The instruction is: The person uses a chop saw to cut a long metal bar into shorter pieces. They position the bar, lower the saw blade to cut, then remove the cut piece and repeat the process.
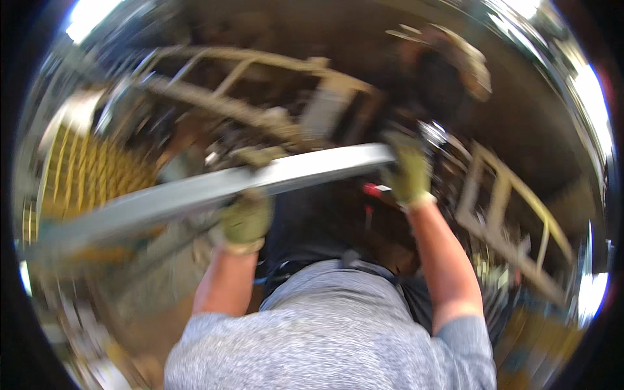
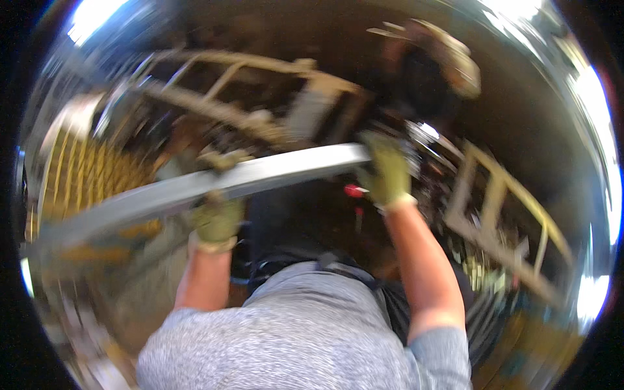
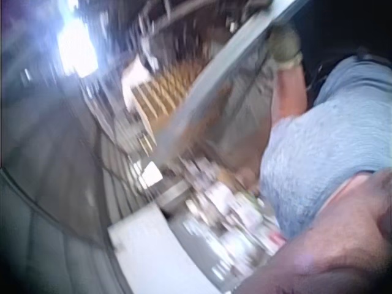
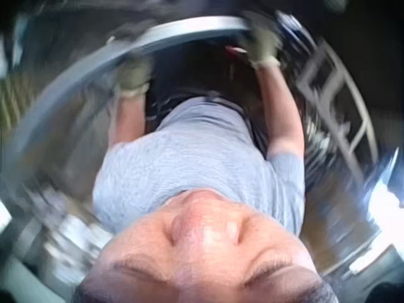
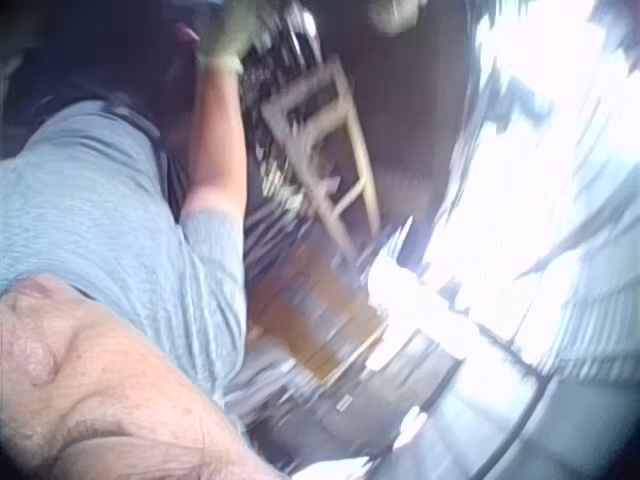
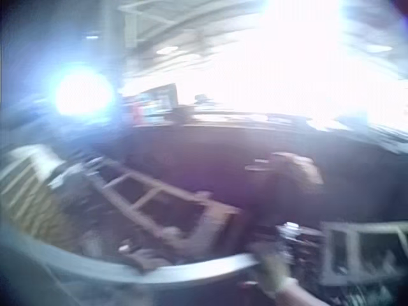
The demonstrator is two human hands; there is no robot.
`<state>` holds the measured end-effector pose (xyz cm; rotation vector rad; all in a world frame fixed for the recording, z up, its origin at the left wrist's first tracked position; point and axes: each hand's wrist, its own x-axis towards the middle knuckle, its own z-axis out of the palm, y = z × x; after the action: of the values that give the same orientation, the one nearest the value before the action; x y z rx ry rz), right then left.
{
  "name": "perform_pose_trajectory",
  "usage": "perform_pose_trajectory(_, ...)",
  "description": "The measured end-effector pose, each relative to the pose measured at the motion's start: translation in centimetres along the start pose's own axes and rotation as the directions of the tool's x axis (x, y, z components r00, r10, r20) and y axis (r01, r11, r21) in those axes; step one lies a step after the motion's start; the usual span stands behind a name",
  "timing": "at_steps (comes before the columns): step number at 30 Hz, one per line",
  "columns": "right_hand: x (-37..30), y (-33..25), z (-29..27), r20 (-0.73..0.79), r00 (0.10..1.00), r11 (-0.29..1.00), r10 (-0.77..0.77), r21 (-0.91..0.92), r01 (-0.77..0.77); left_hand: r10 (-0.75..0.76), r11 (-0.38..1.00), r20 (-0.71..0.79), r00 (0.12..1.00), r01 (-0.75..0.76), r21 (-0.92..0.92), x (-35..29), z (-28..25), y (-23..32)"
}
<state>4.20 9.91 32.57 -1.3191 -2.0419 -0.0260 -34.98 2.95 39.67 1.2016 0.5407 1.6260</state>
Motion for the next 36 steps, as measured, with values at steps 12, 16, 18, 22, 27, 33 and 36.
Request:
perform_pose_trajectory(12, 4.9, -5.0, 3.5, 0.170, 0.955, 0.970, -0.244, 0.023, 0.244, -0.128, 0.853, -0.378, 0.917, -0.093, -0.514, -8.0, -5.5, 2.0)
perform_pose_trajectory(16, 6.8, -9.4, 6.2, 0.230, 0.902, 0.931, -0.365, 0.060, 0.361, -0.205, 0.801, -0.490, 0.847, -0.143, -0.581, -10.0, -10.3, 3.0)
perform_pose_trajectory(18, 7.9, -11.9, 7.9, 0.278, 0.871, 0.914, -0.404, 0.077, 0.399, -0.180, 0.805, -0.588, 0.788, -0.225, -0.548, -10.4, -13.6, 3.0)
perform_pose_trajectory(22, 9.0, -17.4, 12.3, 0.459, 0.800, 0.907, -0.386, 0.030, 0.420, -0.163, 0.816, -0.765, 0.623, -0.350, -0.459, -11.7, -21.8, 2.5)
perform_pose_trajectory(27, 9.5, -25.5, 18.3, 0.558, 0.676, 0.848, -0.481, 0.098, 0.522, -0.166, 0.899, -0.927, 0.335, -0.334, -0.282, -14.0, -32.6, 2.6)
perform_pose_trajectory(33, 9.8, -32.8, 22.5, 0.599, 0.598, 0.813, -0.533, 0.166, 0.558, -0.091, 0.952, -0.974, 0.206, -0.270, -0.146, -16.7, -41.0, 3.3)
perform_pose_trajectory(36, 9.7, -34.4, 24.1, 0.650, 0.554, 0.808, -0.520, 0.163, 0.566, -0.150, 0.910, -0.979, 0.136, -0.368, -0.191, -18.2, -43.9, 1.8)
